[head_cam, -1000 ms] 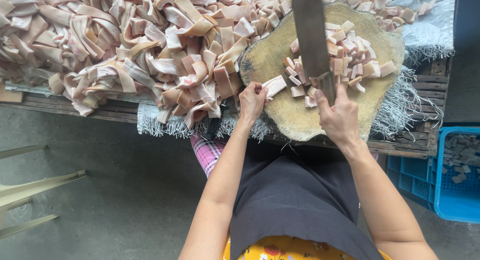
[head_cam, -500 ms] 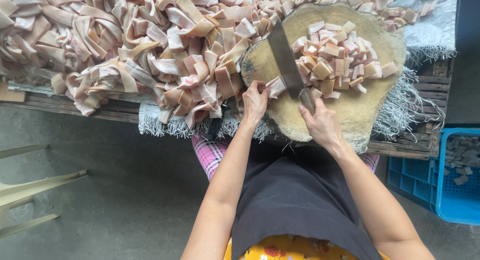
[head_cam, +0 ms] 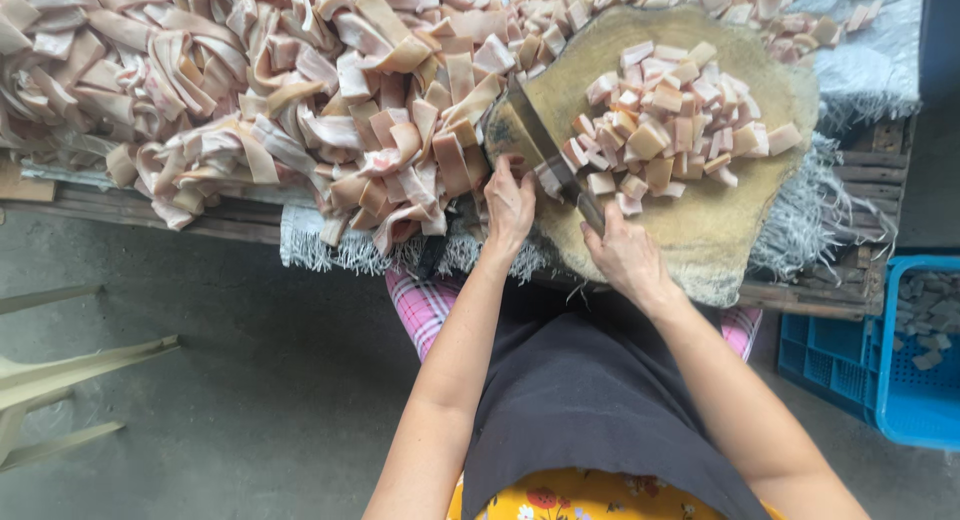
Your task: The person chops strips of pork belly into small cubes using a cleaver on a wooden cutting board. The person repeatedly picks up strips from a pile, cuts them into uniform pieces, and places the cubes onto the board.
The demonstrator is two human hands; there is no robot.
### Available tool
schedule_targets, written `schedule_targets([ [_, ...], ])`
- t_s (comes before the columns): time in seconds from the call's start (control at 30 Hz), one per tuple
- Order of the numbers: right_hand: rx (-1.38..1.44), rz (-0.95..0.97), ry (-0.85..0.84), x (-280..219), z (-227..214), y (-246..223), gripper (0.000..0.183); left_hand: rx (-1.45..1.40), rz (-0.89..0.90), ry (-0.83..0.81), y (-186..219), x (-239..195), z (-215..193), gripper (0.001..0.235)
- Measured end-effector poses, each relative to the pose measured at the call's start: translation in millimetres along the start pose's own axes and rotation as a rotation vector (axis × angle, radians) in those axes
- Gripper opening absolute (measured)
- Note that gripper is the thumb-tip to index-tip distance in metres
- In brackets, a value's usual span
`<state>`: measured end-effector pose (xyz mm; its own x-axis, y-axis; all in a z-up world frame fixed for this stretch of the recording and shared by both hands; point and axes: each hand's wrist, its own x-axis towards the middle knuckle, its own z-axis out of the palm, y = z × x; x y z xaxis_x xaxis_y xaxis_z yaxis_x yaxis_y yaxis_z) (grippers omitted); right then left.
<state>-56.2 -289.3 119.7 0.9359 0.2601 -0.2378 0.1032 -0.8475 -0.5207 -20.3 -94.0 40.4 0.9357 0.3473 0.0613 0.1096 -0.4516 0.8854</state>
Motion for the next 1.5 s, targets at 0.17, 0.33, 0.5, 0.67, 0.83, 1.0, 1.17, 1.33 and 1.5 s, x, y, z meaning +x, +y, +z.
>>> schedule_targets([
  [0.17, 0.225, 0.076, -0.054, 5, -18, 7, 0.041, 0.153, 0.139, -0.022, 8, -10, 14, 0.041],
  [0.33, 0.703, 0.286, 0.131, -34, -57, 13, 0.028, 0.078, 0.006, -0.131, 5, -11, 14, 0.025],
  [0.5, 0.461, 0.438, 0.385, -53, -102, 49, 0.033, 0.156, 0.067, -0.119, 28, -30, 39, 0.038],
  [0.67, 0.326, 0.649, 0.46, -58, -106, 93, 0.035, 0.451, 0.427, -0.128, 45, -46, 84, 0.115],
  [0.83, 0.376, 0.645, 0.36, -38, -76, 106, 0.031, 0.524, 0.444, -0.088, 47, -30, 130, 0.129],
  [1.0, 0.769, 0.658, 0.414, 11, -49, 103, 0.03, 0.404, 0.553, -0.019, 48, 2, 178, 0.126],
  [1.17, 0.98, 0.598, 0.464, 64, -46, 105, 0.03, 0.57, 0.638, 0.081, 61, 56, 230, 0.11],
  [1.33, 0.956, 0.484, 0.412, 129, -90, 124, 0.025, 0.493, 0.73, 0.264, 75, 161, 291, 0.112],
  [1.5, 0.961, 0.423, 0.408, 157, -132, 129, 0.024, 0.558, 0.739, 0.167, 96, 293, 313, 0.098],
])
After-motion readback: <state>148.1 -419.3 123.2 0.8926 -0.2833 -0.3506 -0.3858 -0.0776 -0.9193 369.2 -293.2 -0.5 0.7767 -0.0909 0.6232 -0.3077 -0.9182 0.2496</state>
